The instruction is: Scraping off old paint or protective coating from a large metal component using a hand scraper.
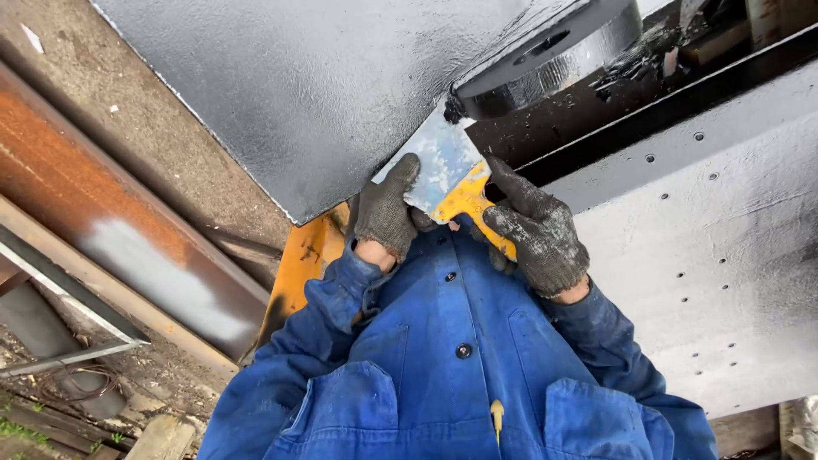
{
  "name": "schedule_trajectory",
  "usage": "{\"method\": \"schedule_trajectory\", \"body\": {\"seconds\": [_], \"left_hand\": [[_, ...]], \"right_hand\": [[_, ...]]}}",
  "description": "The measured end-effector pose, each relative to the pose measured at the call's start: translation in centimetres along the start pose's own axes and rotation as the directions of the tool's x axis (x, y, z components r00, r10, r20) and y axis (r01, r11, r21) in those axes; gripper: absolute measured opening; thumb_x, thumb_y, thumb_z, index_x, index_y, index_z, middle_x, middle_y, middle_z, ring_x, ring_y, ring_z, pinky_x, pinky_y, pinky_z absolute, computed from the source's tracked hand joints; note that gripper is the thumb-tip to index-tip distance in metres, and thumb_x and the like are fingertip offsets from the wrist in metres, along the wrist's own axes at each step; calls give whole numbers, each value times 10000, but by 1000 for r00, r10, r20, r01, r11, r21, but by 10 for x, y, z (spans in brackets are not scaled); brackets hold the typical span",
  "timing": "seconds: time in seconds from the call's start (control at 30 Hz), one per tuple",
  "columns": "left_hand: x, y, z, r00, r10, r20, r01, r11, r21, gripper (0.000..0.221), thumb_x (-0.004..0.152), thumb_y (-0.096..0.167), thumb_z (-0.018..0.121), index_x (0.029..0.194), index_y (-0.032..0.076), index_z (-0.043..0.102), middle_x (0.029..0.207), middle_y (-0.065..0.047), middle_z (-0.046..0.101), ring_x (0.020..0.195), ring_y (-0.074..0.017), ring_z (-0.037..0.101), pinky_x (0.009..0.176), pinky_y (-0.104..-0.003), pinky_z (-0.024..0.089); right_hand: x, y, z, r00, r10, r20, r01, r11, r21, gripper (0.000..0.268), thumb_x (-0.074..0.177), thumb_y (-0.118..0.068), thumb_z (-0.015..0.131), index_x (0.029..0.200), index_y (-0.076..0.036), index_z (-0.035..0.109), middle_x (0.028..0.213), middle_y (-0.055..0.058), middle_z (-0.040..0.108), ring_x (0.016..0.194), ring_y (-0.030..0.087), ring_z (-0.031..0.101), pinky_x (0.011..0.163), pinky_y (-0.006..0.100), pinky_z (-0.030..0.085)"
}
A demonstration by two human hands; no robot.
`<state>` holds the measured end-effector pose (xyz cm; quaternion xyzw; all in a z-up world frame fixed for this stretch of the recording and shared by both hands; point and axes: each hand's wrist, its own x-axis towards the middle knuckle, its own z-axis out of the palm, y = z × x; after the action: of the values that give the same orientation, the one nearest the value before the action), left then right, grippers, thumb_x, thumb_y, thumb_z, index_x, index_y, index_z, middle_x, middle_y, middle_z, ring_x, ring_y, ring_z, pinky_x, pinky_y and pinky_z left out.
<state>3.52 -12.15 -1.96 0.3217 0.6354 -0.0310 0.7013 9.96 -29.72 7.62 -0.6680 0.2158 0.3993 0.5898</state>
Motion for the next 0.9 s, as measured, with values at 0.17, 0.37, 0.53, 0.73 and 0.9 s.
{"method": "schedule_trajectory", "body": {"seconds": [0.17,0.37,0.53,0.73,0.9], "left_hand": [[-61,41,35,984,87,-154,23,800,600,564,641,538,874,986,95,819,864,-158,769,890,-403,757,830,-494,598],[-54,98,50,999,8,36,-25,872,489,794,878,277,624,1351,-323,410,1067,-508,625,931,-641,633,916,-589,553],[7,34,14,1000,1,19,-11,841,541,953,792,544,797,1372,-122,439,537,-229,651,432,-343,692,520,-504,613],[-6,73,6,984,100,146,-167,809,564,358,782,344,801,941,39,704,817,-123,694,660,-270,647,458,-400,529],[35,41,3,982,54,182,-133,882,452,868,770,472,833,1324,-130,541,828,-248,671,721,-333,719,566,-482,618]], "right_hand": [[-5,-2,1,999,32,44,-38,989,143,495,898,-96,667,1388,-67,604,759,313,707,368,353,621,234,307,417],[25,1,12,972,6,234,-33,993,114,496,997,-140,558,1473,2,553,773,260,697,431,334,636,295,229,465],[23,23,-1,988,47,148,-75,980,187,551,949,-92,589,1477,19,477,788,386,673,361,478,587,179,448,425],[14,36,36,903,-424,64,427,904,-35,396,989,-100,581,1363,31,587,1188,185,727,981,221,726,828,286,618],[10,36,28,853,-511,109,521,845,-117,546,957,-142,639,1467,-17,487,1404,181,629,1228,260,646,1026,360,553]]}}
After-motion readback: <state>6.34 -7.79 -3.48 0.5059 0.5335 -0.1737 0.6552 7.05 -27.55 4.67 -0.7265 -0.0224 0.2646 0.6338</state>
